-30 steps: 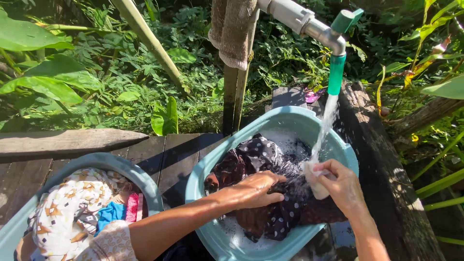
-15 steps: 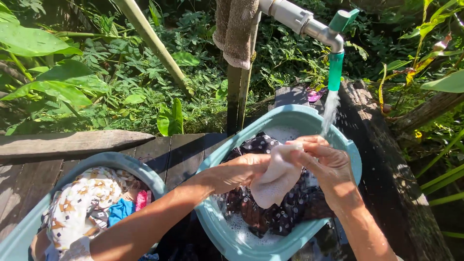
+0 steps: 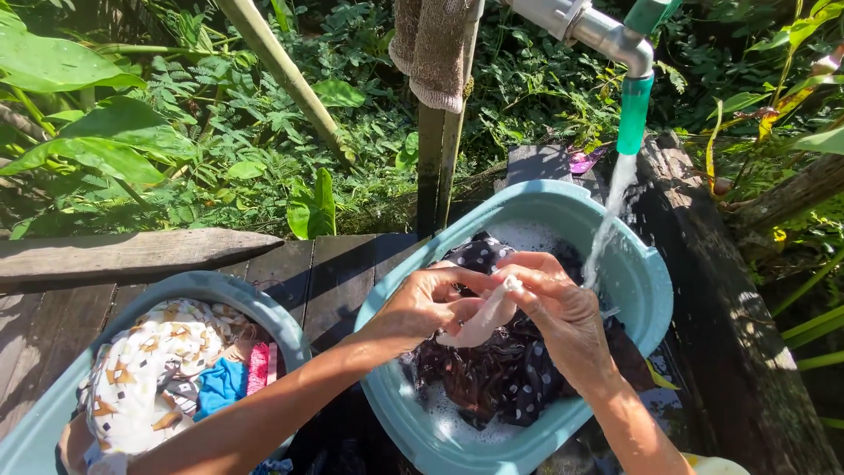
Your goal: Hand-washing clothes in a plastic basin outdoors using detergent and a scrub brush.
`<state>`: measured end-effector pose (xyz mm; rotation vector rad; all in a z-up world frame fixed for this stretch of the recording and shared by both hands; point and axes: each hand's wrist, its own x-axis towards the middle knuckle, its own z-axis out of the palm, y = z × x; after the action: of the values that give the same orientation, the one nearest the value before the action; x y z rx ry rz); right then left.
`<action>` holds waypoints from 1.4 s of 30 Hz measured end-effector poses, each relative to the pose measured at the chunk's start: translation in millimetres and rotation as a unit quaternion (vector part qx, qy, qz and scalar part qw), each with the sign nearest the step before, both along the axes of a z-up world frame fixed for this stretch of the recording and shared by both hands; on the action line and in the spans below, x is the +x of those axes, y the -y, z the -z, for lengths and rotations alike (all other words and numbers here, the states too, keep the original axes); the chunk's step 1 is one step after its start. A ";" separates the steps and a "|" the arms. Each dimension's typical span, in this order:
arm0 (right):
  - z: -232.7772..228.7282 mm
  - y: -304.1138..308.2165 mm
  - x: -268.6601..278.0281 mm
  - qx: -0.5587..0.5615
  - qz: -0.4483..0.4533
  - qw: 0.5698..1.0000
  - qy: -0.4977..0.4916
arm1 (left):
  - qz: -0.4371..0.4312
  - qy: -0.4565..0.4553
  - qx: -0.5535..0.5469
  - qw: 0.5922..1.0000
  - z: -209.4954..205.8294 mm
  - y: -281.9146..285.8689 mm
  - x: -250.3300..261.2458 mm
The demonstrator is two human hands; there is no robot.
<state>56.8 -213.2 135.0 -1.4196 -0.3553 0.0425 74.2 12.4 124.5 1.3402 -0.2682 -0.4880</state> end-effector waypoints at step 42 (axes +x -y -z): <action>1.9 -21.0 -20.3 -0.037 -0.002 0.995 0.089 | 0.097 -0.041 -0.086 0.991 18.4 -9.7 -39.4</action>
<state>36.5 -192.2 133.1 -1.5012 -0.5080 -0.0687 34.8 22.1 106.1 1.1290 -0.3663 -0.6672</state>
